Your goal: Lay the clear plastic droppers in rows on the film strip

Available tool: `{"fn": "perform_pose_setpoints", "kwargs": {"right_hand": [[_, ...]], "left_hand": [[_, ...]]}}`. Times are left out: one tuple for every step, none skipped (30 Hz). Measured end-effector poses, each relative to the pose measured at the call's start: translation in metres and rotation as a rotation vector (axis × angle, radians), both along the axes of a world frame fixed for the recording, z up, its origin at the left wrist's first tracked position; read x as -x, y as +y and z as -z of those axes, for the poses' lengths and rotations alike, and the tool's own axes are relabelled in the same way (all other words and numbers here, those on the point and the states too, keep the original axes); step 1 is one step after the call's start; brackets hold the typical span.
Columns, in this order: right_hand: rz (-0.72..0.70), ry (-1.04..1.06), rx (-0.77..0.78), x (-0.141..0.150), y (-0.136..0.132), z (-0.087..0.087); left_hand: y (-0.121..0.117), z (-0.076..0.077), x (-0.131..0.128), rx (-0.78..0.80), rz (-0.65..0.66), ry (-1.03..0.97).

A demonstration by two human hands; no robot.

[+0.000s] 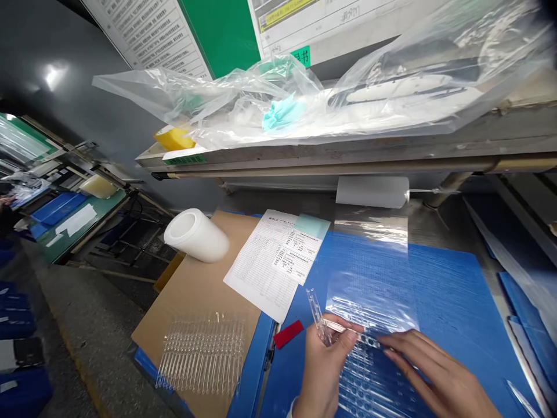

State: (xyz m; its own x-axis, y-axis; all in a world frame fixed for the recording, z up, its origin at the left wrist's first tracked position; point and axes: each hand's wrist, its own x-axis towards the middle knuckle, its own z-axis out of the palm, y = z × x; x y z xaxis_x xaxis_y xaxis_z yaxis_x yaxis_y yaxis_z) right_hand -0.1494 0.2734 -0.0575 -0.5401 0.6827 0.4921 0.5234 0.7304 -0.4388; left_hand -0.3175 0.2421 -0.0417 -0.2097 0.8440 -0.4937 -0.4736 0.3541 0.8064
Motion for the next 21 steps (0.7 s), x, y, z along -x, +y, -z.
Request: {"fn": "perform_pose_setpoints", "kwargs": {"right_hand": [[-0.006, 0.006, 0.018, 0.000, -0.001, -0.001], [-0.009, 0.012, 0.030, 0.000, -0.001, -0.001], [-0.013, 0.017, 0.039, 0.000, 0.000, 0.000], [-0.016, 0.024, 0.044, -0.001, 0.000, 0.001], [-0.013, 0.029, 0.048, -0.002, 0.001, 0.002], [-0.002, 0.033, 0.049, -0.002, 0.001, 0.002], [0.015, 0.035, 0.047, -0.002, 0.002, 0.003], [0.038, 0.035, 0.040, -0.002, 0.002, 0.003], [0.061, 0.036, 0.030, -0.002, 0.002, 0.003], [0.080, 0.037, 0.019, -0.002, 0.002, 0.003], [0.091, 0.038, 0.007, -0.002, 0.002, 0.003], [0.097, 0.038, -0.003, -0.002, 0.002, 0.003], [0.103, 0.035, -0.009, -0.003, 0.003, 0.002], [0.108, 0.028, -0.011, -0.004, 0.003, 0.002], [0.116, 0.019, -0.013, -0.006, 0.004, 0.002], [0.131, 0.008, -0.016, -0.009, 0.006, 0.003], [0.148, -0.002, -0.022, -0.012, 0.007, 0.005], [0.167, -0.013, -0.029, -0.015, 0.009, 0.007], [0.185, -0.020, -0.039, -0.019, 0.012, 0.010], [0.199, -0.029, -0.045, -0.022, 0.014, 0.014], [0.212, -0.037, -0.047, -0.025, 0.017, 0.018]], "left_hand": [[0.000, 0.001, -0.002, 0.001, 0.001, 0.002], [-0.001, 0.002, -0.003, 0.002, -0.002, 0.004], [-0.001, 0.003, -0.003, 0.003, -0.006, 0.004], [-0.001, 0.004, -0.003, 0.004, -0.009, 0.004], [-0.001, 0.004, -0.003, 0.006, -0.008, 0.004], [-0.001, 0.005, -0.002, 0.008, -0.007, 0.005], [-0.001, 0.005, -0.002, 0.010, -0.007, 0.006], [-0.001, 0.006, -0.001, 0.013, -0.008, 0.007], [-0.001, 0.006, -0.001, 0.014, -0.009, 0.008], [-0.001, 0.006, -0.001, 0.016, -0.008, 0.010], [-0.001, 0.006, -0.001, 0.017, -0.009, 0.011], [0.000, 0.006, 0.000, 0.018, -0.014, 0.014], [0.000, 0.006, 0.000, 0.020, -0.025, 0.018], [0.001, 0.007, 0.001, 0.025, -0.048, 0.020], [0.001, 0.008, 0.002, 0.029, -0.084, 0.016], [0.002, 0.008, 0.004, 0.030, -0.125, 0.005], [0.002, 0.009, 0.005, 0.030, -0.163, -0.008], [0.002, 0.010, 0.008, 0.030, -0.201, -0.031], [0.003, 0.011, 0.010, 0.029, -0.233, -0.063], [0.003, 0.011, 0.012, 0.030, -0.257, -0.098], [0.003, 0.012, 0.014, 0.033, -0.271, -0.132]]}}
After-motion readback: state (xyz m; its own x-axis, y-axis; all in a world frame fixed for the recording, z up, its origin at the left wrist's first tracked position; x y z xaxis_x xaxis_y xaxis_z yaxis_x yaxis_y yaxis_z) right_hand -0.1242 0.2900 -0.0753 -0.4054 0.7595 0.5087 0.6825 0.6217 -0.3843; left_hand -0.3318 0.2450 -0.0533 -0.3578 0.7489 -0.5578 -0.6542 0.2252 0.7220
